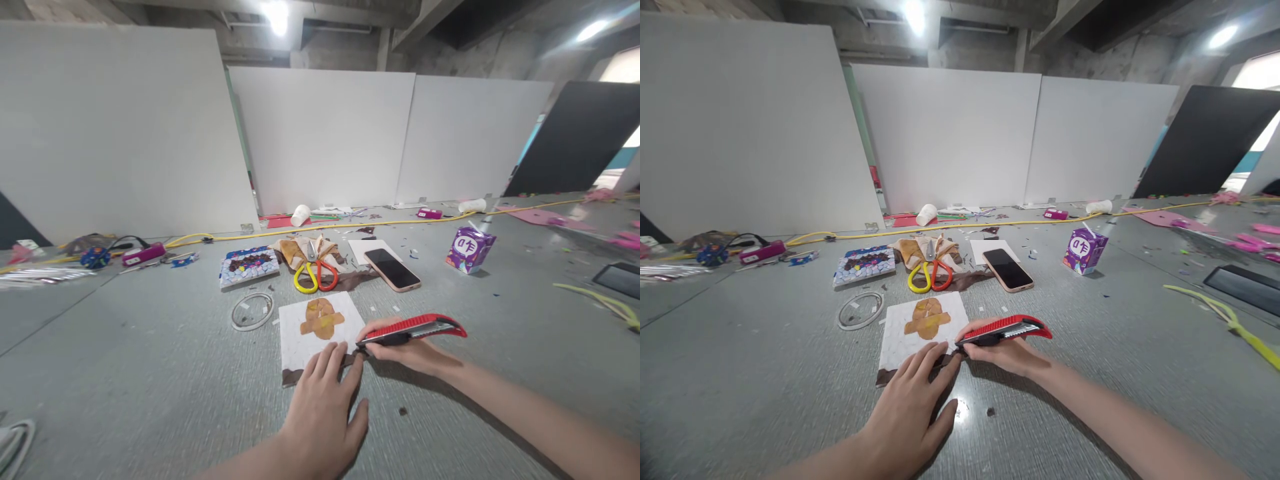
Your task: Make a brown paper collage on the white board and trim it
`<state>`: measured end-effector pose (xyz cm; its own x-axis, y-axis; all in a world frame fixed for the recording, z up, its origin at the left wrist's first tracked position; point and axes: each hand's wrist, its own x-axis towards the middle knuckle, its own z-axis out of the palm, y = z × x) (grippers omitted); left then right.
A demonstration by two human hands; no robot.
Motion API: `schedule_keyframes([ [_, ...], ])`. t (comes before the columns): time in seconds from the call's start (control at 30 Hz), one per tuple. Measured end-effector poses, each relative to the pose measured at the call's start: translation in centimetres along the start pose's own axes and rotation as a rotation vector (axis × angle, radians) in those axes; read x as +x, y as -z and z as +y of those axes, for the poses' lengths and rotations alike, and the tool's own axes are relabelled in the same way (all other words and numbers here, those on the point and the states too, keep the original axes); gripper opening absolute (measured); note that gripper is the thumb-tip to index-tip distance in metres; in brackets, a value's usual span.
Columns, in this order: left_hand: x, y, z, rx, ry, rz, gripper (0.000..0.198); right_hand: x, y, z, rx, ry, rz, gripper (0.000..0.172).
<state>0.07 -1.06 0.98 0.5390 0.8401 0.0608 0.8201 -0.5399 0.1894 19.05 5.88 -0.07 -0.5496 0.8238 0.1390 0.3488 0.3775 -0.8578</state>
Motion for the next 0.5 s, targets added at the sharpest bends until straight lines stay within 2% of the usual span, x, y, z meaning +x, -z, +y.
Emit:
schedule_keyframes([
  [0.13, 0.03, 0.08, 0.02, 0.001, 0.003, -0.001, 0.052, 0.04, 0.05, -0.29, -0.016, 0.023, -0.024, 0.016],
  [0.27, -0.02, -0.02, -0.04, -0.004, -0.002, 0.015, 0.052, 0.12, 0.03, -0.25, 0.045, -0.027, -0.011, 0.016],
  [0.4, -0.03, -0.04, -0.08, 0.003, -0.005, 0.011, 0.052, 0.15, 0.03, -0.41, -0.035, 0.052, -0.021, 0.014],
  [0.5, 0.02, 0.01, -0.07, 0.005, -0.001, 0.007, 0.052, 0.15, 0.05, -0.48, -0.045, 0.051, -0.034, 0.015],
])
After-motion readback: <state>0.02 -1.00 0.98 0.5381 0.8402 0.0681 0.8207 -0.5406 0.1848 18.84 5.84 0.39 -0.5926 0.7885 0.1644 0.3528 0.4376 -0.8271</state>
